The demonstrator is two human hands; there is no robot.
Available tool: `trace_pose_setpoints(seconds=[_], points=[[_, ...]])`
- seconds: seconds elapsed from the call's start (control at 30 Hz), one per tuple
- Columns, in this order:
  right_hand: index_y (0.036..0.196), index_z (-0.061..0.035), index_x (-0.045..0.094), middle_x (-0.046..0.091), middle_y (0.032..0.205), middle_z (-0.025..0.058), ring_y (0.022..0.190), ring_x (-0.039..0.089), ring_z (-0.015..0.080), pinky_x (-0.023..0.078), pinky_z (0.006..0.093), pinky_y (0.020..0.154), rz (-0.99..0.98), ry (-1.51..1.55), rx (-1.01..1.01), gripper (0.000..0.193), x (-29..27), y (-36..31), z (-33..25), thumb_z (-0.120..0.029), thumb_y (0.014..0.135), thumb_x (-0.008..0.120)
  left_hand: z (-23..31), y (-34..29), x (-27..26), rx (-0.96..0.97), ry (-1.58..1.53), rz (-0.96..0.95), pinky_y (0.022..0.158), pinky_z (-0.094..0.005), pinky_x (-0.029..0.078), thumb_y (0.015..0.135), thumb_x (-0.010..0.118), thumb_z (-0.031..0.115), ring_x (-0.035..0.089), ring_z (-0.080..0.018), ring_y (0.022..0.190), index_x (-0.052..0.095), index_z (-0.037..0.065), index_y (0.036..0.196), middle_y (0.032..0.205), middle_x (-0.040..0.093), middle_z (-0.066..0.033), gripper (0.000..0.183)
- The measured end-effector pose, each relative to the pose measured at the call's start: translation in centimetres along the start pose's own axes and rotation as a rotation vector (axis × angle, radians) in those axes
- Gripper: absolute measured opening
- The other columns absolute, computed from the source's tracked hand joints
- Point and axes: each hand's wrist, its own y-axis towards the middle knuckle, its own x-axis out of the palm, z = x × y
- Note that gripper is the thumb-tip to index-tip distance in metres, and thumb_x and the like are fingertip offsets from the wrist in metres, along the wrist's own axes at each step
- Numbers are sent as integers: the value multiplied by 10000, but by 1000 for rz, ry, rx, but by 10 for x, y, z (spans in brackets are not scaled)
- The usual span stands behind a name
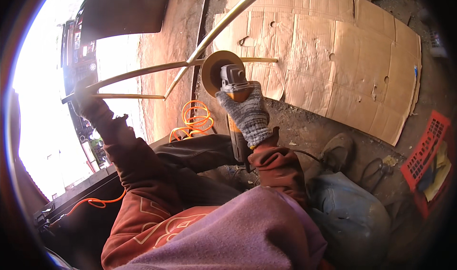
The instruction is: The person sands long metal pipes using a power sander while sitting on the floor, holding and rotating the pipes by hand.
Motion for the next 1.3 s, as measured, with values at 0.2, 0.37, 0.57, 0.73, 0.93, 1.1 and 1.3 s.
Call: trace_pose_setpoints(seconds=[0.2,0.37,0.57,0.73,0.93,1.1,1.3], points=[[1040,-17,541,660,878,78,723,647,155,543,320,665,32,152,119,555,-19,21,37,-280,685,878,20,-6,8,-138,-176,37,743,-431,601,830,566,178,681,-286,847,672,-63,855,880,684,-191,264],[1073,-20,526,670,906,101,763,655,162,547,314,690,20,265,136,562,-26,24,39,-260,698,870,18,-1,7,-89,-120,-28,761,-437,600,827,572,178,681,-308,875,658,-84,886,901,675,-207,282],[1099,-33,517,665,941,96,861,647,173,530,343,773,3,104,-28,623,10,-5,7,-328,679,870,-7,-2,-5,-83,-175,-98,735,-306,547,854,643,178,667,-200,826,692,-43,982,916,689,-122,260],[929,-31,650,682,779,65,649,644,135,534,301,605,111,296,211,390,-43,36,50,-255,695,866,-7,-6,-5,-149,-313,-106,791,-316,563,909,564,141,657,-229,891,653,-80,1017,984,653,-150,262],[1053,-41,577,678,904,66,805,651,158,533,321,743,13,219,41,527,-4,11,26,-281,688,871,-4,-4,3,-140,-270,-101,913,-374,518,920,466,189,640,-281,968,631,-104,1027,1017,639,-176,353],[998,-68,583,667,817,60,639,616,122,523,288,591,89,252,29,386,-8,20,36,-164,732,847,-8,-2,0,-190,-359,-117,1021,-406,448,925,440,196,605,-309,1067,609,-107,1076,1089,621,-199,378],[1052,-64,687,693,879,33,724,642,121,524,264,670,23,443,337,338,-51,45,55,-183,757,804,-37,10,-15,-149,-350,-160,1031,-491,481,896,560,139,616,-320,1085,622,-81,960,1089,629,-193,238]])
